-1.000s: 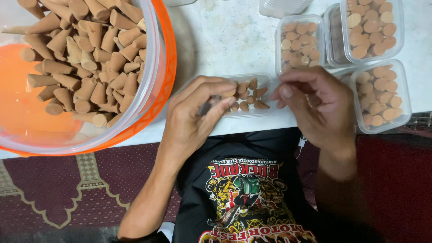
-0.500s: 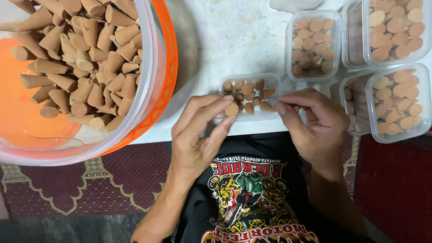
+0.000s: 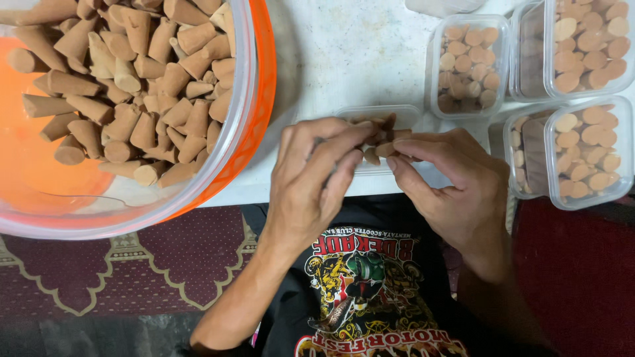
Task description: The person picks up cone-shaped incense pieces from a large round bowl and transfers them into smaller plastic boxes one by one.
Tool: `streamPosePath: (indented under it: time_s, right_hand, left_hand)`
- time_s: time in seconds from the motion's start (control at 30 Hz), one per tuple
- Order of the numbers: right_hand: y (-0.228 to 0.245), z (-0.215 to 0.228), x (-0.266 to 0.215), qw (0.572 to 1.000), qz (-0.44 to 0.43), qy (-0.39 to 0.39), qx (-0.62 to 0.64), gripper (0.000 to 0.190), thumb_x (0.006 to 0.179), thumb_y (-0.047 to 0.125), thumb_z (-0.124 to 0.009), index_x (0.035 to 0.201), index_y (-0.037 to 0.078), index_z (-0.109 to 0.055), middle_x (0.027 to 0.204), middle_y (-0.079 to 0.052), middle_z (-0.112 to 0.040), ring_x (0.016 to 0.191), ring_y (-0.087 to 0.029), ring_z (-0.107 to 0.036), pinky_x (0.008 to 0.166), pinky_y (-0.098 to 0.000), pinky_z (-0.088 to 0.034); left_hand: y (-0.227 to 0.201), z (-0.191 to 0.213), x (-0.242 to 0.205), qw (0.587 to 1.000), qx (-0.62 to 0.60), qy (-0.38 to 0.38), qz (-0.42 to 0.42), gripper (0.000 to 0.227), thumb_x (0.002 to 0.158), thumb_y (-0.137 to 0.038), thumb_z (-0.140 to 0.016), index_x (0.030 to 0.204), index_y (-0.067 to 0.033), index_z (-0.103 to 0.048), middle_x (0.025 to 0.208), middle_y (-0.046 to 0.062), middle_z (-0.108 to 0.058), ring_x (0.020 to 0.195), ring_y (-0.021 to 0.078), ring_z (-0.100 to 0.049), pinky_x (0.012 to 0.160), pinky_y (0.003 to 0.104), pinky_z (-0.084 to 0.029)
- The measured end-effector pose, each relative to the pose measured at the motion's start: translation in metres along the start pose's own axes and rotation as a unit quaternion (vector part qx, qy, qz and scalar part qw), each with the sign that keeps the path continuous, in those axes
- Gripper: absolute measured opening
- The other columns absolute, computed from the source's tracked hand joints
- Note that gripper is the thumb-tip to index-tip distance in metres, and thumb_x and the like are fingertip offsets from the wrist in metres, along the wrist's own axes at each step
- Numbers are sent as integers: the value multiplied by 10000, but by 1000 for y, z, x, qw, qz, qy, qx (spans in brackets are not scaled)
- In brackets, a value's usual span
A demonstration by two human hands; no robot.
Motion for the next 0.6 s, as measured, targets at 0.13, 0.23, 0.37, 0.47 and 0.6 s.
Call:
streamPosePath:
  time_s: [0.13, 0.23, 0.37, 0.47, 0.6]
  right_hand:
    - [2, -10, 0, 998, 10, 20, -51, 160, 932, -34, -869, 1023, 51, -767, 1054, -53, -799, 917, -224, -714, 850, -359, -520]
    - [0, -18, -1, 997, 9, 26, -74, 150, 939, 20, -859, 1036, 85, -765, 1069, -29, -800, 895, -238, -707, 856, -399, -480]
    - [1, -17, -4, 994, 11, 41, -100, 120, 957, 35, -837, 1060, 60, -780, 1062, -66, -774, 922, -244, -701, 871, -429, -443]
    - [-4, -15, -8, 988, -1, 52, -142, 176, 952, 15, -758, 1114, 64, -808, 1086, -88, -730, 934, -271, -652, 875, -448, -436]
    - [7, -21, -6, 981, 20, 89, -171, 365, 1005, -72, -653, 1201, 193, -810, 1106, -75, -657, 834, -297, -458, 760, -421, -434]
  left_hand:
    - [17, -1, -7, 996, -36, -32, 69, 238, 1067, -94, -591, 1299, -47, -618, 1110, 120, -540, 1056, 262, -585, 962, 356, -478]
    - [23, -5, -9, 992, -72, -25, 98, 261, 1051, -83, -588, 1307, -39, -610, 1113, 113, -516, 1079, 252, -573, 985, 340, -468]
    - [26, -3, -11, 993, -71, -28, 90, 259, 1043, -46, -589, 1300, -33, -611, 1108, 115, -526, 1065, 254, -570, 966, 342, -468]
    - [28, 1, -12, 993, -67, -32, 90, 246, 1048, -64, -579, 1288, -32, -620, 1105, 112, -535, 1061, 251, -574, 963, 343, -466]
    - [29, 1, -13, 993, -69, -39, 85, 231, 1046, -58, -577, 1271, -35, -623, 1085, 111, -543, 1036, 253, -577, 937, 347, -467]
Point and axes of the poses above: each hand's wrist, its own x-axis towards the middle knuckle, its own z-axis out of the back of the hand, y = z × x, the point moved 5 cm from there along x, towards the middle knuckle
